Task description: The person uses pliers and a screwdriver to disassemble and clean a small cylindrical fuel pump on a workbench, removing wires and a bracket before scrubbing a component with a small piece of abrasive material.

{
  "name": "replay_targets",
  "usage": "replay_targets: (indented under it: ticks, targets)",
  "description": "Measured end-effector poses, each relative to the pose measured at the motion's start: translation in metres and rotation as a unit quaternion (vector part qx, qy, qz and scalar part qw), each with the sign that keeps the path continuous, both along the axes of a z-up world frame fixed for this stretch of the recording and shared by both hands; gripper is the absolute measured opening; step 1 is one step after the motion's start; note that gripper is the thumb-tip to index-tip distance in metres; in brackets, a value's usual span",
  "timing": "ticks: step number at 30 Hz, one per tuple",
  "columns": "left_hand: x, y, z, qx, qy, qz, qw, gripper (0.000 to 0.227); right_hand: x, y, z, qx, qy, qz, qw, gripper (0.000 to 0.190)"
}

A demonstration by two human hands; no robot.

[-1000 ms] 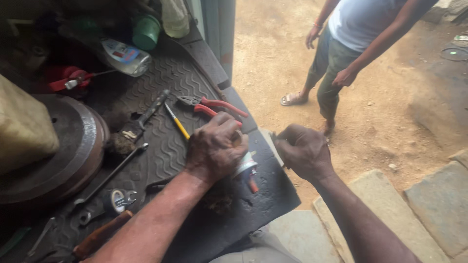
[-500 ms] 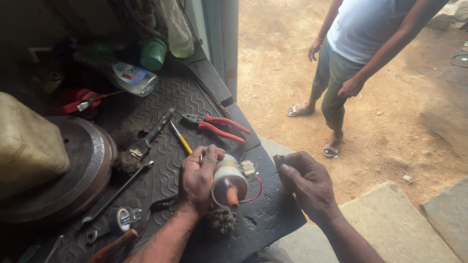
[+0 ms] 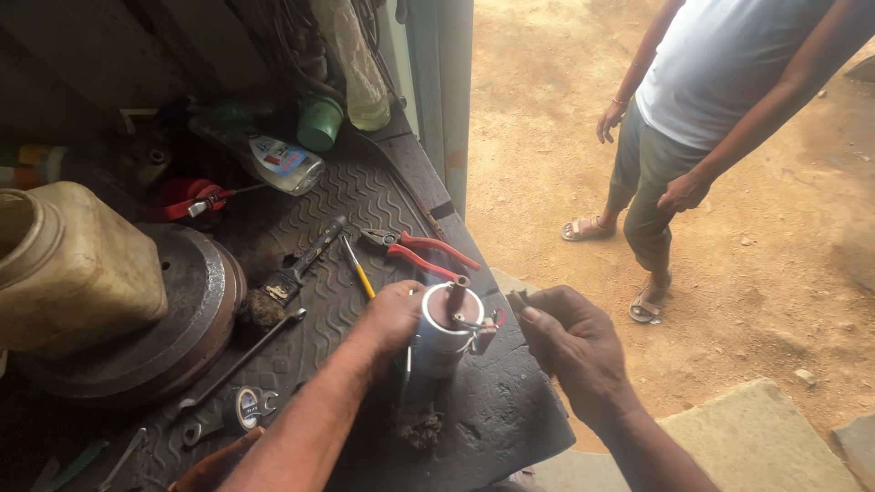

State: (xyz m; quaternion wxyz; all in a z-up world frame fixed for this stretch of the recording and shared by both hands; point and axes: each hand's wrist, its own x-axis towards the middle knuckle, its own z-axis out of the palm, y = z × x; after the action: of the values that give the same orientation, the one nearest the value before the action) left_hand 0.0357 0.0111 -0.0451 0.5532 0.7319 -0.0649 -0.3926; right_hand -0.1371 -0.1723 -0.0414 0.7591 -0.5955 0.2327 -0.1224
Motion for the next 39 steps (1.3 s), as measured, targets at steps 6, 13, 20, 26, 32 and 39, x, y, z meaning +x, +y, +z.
replay_targets:
  ticks: [6, 13, 20, 26, 32, 39]
  targets:
    - [-0.008, -0.002, 0.008, 0.062, -0.083, 0.016, 0.995, 0.044, 0.014, 0.020, -0.013, 0.069, -0.020, 0.007, 0.997, 0.018]
    - [-0.010, 0.014, 0.027, 0.232, -0.377, 0.085, 0.892, 0.047, 0.019, 0.052, -0.001, 0.020, 0.007, 0.020, 1.000, 0.017]
    - [-0.050, 0.037, 0.024, -0.067, -0.299, 0.221, 0.926, 0.036, 0.023, 0.062, -0.001, -0.007, -0.032, -0.009, 0.999, 0.018]
    - [-0.098, 0.061, 0.016, -0.095, -0.552, -0.012, 0.828, 0.090, 0.019, 0.066, -0.004, 0.020, -0.026, -0.030, 0.999, 0.020]
    - [-0.057, 0.053, 0.031, 0.015, -0.457, -0.055, 0.888, 0.140, 0.028, 0.072, 0.010, 0.090, -0.018, -0.019, 0.996, 0.022]
    - [-0.039, 0.042, 0.034, -0.004, -0.414, -0.025, 0.910, 0.145, 0.038, 0.064, 0.026, 0.107, -0.030, 0.000, 0.994, 0.023]
